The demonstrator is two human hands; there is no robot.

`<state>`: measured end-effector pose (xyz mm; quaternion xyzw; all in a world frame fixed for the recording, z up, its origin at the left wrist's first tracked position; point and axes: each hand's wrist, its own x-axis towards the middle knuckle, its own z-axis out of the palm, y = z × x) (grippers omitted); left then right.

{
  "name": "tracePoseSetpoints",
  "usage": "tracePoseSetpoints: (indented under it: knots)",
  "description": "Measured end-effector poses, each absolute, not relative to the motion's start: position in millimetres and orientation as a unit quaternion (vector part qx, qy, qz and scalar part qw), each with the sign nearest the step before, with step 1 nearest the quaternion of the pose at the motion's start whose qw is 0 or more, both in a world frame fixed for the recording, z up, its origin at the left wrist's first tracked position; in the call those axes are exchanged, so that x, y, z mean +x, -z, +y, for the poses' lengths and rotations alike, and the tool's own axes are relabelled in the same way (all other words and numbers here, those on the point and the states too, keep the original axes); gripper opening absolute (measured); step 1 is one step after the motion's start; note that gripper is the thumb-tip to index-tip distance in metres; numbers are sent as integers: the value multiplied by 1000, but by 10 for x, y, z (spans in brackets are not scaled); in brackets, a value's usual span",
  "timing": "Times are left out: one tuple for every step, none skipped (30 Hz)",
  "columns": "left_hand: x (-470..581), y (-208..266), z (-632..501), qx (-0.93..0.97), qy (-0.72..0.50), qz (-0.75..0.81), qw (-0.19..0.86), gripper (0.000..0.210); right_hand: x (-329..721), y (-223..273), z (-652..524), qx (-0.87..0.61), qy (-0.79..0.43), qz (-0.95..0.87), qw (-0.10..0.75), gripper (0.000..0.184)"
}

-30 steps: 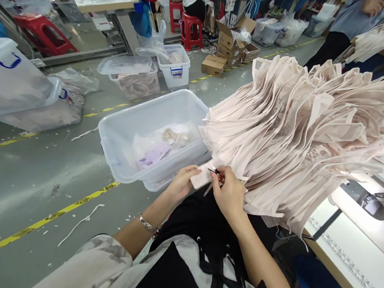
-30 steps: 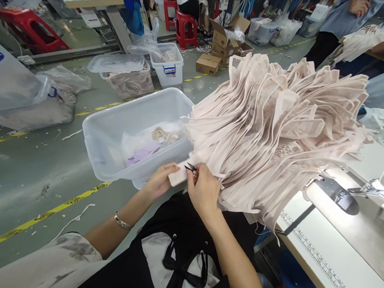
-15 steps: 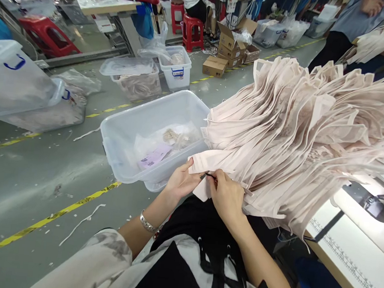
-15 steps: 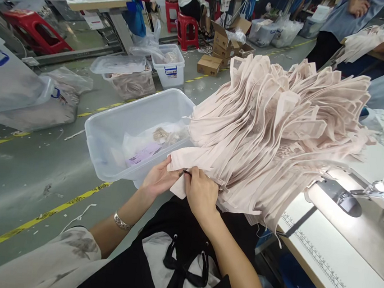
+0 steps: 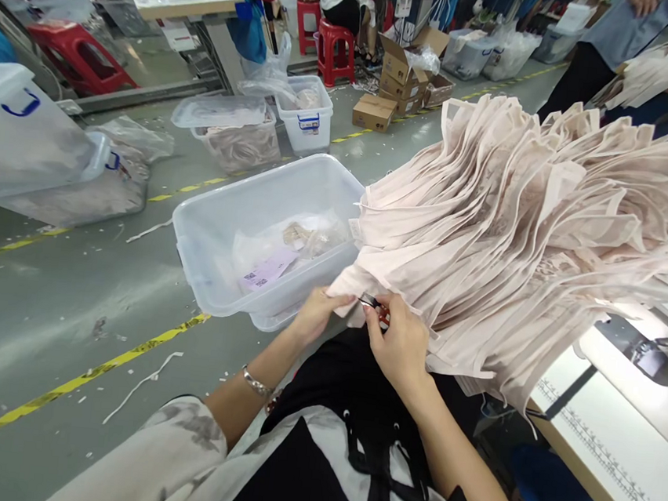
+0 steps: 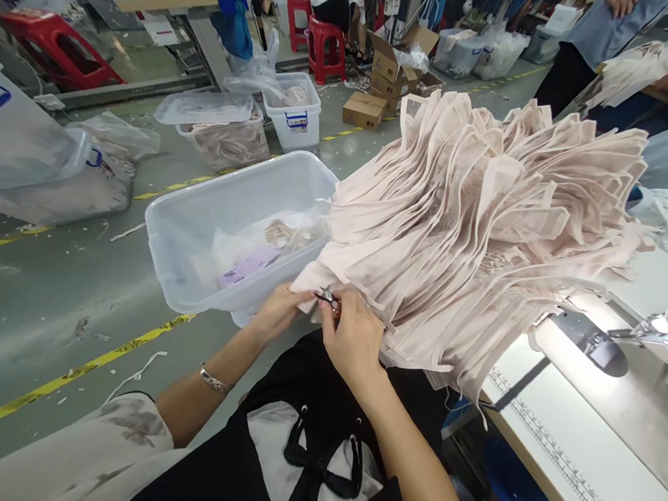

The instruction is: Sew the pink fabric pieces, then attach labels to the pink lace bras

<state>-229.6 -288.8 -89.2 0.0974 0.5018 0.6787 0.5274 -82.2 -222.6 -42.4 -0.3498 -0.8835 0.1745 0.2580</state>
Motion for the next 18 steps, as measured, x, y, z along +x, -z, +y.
tracePoseSetpoints:
  knots:
    - [-2396,833,-2879,80,-700,485,518,23,-799,424,-2245,-348,-171,-881,270,30]
    - [-2475,776,-2873,63,-718,462,517,24,-784,425,-2262,-349,-166,-880,275,30]
    - [-2529,724,-2868,45,-732,438,521,25,-777,425,-2276,-351,-161,-880,276,30]
    - [-2554,681,-2866,27,-740,414,529,26,-779,425,-2286,-353,-155,-881,276,30]
    - [-2551,649,-2866,10,-746,394,537,26,-787,423,-2291,-352,-149,-881,278,29]
    - [-2526,629,-2868,-5,-747,381,545,25,-801,419,-2292,-349,-143,-882,283,28]
    - [-2485,621,-2871,-18,-746,373,551,25,-817,414,-2289,-343,-136,-883,289,28]
    - [-2437,624,-2876,-29,-743,370,557,25,-835,408,-2283,-336,-129,-885,296,27]
    - [-2387,634,-2881,-37,-740,371,560,26,-852,404,-2276,-329,-118,-887,300,27]
    - [-2343,650,-2886,-42,-738,372,561,26,-867,402,-2266,-323,-107,-891,302,27]
    - [-2308,668,-2890,-42,-738,372,561,27,-880,404,-2257,-318,-94,-895,300,27]
    - [-2284,685,-2893,-39,-740,370,560,28,-892,411,-2246,-314,-79,-899,295,28]
    - [-2268,700,-2897,-33,-743,367,559,29,-903,423,-2235,-312,-63,-903,290,28]
    - [-2260,712,-2902,-26,-746,362,559,30,-912,438,-2225,-310,-49,-906,284,29]
    - [-2254,720,-2909,-17,-748,357,560,31,-921,454,-2214,-308,-39,-910,275,30]
    - [-2248,726,-2920,-10,-750,351,561,33,-929,469,-2204,-307,-32,-913,266,30]
    - [-2238,732,-2935,-6,-751,344,563,34,-936,483,-2193,-308,-29,-915,257,30]
    - [-2223,739,-2953,-5,-754,338,564,35,-943,494,-2182,-311,-30,-917,249,30]
